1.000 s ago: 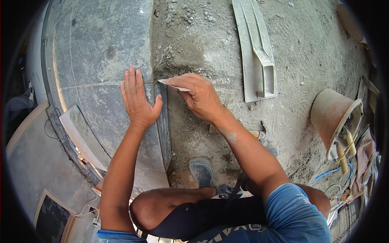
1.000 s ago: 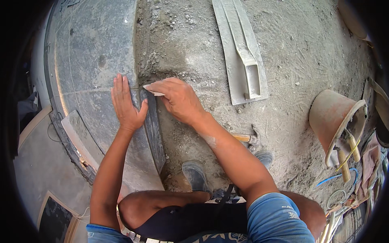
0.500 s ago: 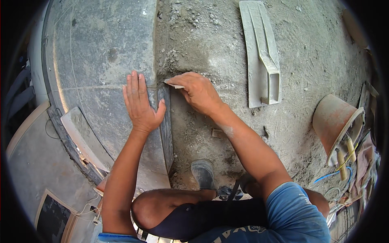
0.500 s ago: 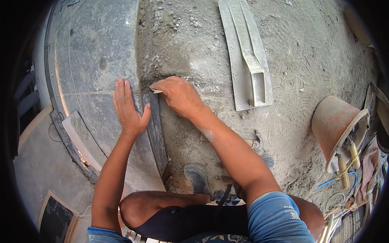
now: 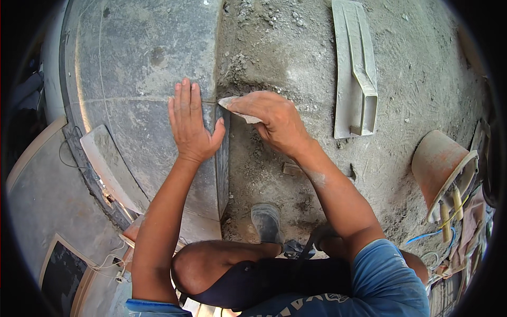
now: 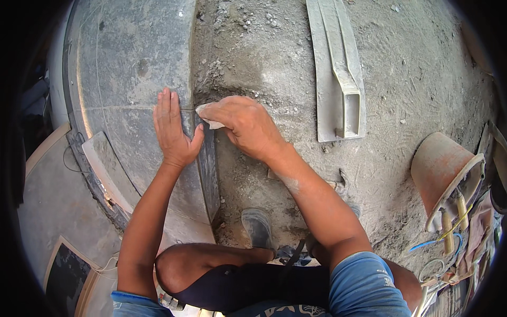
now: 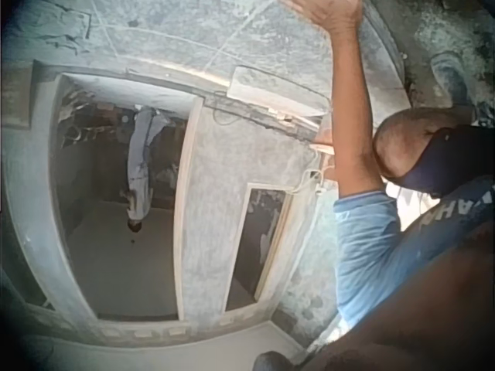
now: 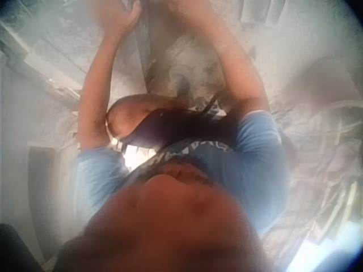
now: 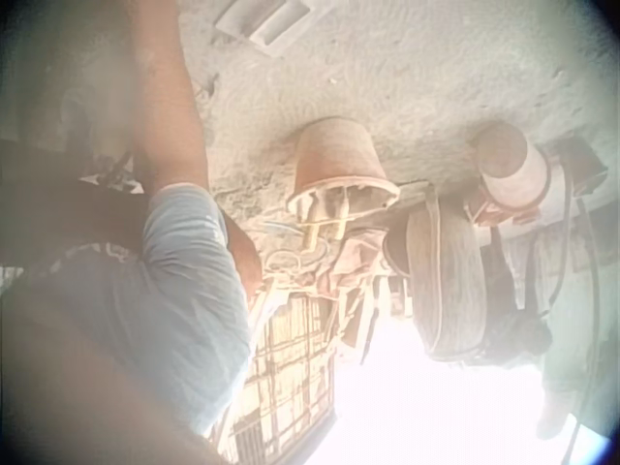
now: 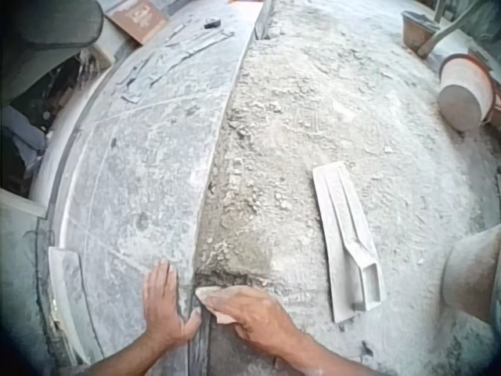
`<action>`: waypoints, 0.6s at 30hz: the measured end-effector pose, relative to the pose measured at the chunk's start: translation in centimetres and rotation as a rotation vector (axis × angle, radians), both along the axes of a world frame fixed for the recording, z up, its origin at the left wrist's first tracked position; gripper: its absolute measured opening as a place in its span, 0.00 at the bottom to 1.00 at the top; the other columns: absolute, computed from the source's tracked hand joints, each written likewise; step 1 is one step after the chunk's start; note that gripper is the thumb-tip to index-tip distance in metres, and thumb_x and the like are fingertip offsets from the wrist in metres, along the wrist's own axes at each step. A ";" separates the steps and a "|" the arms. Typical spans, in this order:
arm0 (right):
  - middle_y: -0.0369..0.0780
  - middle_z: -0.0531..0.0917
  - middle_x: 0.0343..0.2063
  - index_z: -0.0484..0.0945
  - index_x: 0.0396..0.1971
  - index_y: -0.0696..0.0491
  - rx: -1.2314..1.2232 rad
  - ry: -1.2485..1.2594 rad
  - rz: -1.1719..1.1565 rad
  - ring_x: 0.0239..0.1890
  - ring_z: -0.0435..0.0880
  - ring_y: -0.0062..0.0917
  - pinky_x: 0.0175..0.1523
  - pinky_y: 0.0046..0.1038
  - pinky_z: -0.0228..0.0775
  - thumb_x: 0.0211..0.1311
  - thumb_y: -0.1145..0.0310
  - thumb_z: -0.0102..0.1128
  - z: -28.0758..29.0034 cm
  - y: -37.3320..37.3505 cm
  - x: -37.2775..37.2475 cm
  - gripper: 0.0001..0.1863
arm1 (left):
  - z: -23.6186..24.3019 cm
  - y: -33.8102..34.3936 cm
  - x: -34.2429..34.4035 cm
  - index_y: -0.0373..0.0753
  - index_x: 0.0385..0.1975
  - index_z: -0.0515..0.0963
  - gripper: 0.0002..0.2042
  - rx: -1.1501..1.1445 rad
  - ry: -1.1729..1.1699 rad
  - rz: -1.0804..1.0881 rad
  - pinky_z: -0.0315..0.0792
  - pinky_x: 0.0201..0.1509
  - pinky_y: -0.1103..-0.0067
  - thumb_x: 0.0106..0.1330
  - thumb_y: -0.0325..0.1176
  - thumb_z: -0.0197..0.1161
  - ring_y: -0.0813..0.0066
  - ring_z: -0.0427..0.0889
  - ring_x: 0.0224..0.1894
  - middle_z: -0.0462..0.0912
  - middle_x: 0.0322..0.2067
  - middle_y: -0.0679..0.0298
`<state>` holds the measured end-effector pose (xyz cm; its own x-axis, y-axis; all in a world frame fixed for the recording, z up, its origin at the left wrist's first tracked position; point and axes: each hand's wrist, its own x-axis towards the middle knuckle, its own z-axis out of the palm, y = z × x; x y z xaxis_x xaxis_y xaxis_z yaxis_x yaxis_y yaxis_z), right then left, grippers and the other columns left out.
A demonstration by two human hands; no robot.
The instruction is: The person kneels on the floor and uses a trowel to apply cement to a rectangular tile. They then place the tile onto the prepared floor area and press it into place.
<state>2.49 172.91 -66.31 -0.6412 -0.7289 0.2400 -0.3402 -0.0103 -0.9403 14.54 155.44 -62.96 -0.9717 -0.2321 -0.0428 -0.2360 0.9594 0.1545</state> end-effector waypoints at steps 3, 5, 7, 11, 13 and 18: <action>0.37 0.85 0.43 0.82 0.44 0.50 -0.039 0.006 -0.001 0.45 0.83 0.33 0.51 0.32 0.76 0.40 0.84 0.60 0.6 -0.1 0.2 0.25 | -0.1 0.0 0.0 0.32 0.69 0.52 0.43 -0.001 0.005 0.005 0.41 0.72 0.54 0.52 0.39 0.63 0.48 0.49 0.73 0.52 0.70 0.46; 0.38 0.85 0.43 0.82 0.44 0.50 -0.078 -0.022 0.006 0.45 0.83 0.33 0.51 0.32 0.76 0.40 0.85 0.59 0.9 -0.1 0.4 0.25 | -0.3 -0.1 0.1 0.33 0.69 0.52 0.44 -0.008 0.019 0.009 0.41 0.73 0.55 0.51 0.40 0.63 0.50 0.49 0.73 0.52 0.70 0.47; 0.38 0.85 0.43 0.82 0.44 0.50 -0.116 -0.049 0.011 0.45 0.83 0.34 0.51 0.32 0.76 0.40 0.85 0.59 1.3 0.1 0.3 0.25 | -0.3 -0.1 0.2 0.33 0.69 0.53 0.44 -0.016 0.035 0.010 0.41 0.73 0.56 0.49 0.40 0.62 0.52 0.49 0.73 0.52 0.70 0.48; 0.38 0.85 0.43 0.82 0.44 0.50 -0.007 -0.048 -0.035 0.45 0.84 0.34 0.52 0.33 0.76 0.41 0.85 0.59 0.6 1.1 -0.3 0.26 | -0.2 -0.1 0.3 0.33 0.69 0.54 0.44 -0.010 0.029 0.015 0.42 0.73 0.56 0.49 0.40 0.62 0.52 0.49 0.73 0.53 0.70 0.49; 0.38 0.85 0.43 0.82 0.45 0.49 0.035 -0.050 -0.038 0.45 0.84 0.34 0.52 0.33 0.76 0.41 0.85 0.59 0.4 1.3 -0.4 0.26 | -0.2 -0.1 0.2 0.33 0.69 0.54 0.44 -0.006 0.039 0.009 0.42 0.73 0.56 0.49 0.40 0.62 0.52 0.50 0.73 0.53 0.70 0.49; 0.38 0.85 0.42 0.81 0.46 0.49 0.006 0.003 -0.005 0.45 0.83 0.34 0.52 0.34 0.75 0.42 0.84 0.60 0.7 0.7 0.3 0.26 | -0.2 0.1 0.1 0.32 0.69 0.53 0.43 0.000 0.032 0.014 0.42 0.73 0.55 0.51 0.39 0.63 0.49 0.50 0.73 0.53 0.70 0.48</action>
<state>2.83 173.58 -65.64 -0.6441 -0.7270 0.2377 -0.3430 -0.0032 -0.9393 14.64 155.58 -63.12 -0.9694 -0.2453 -0.0118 -0.2439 0.9561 0.1626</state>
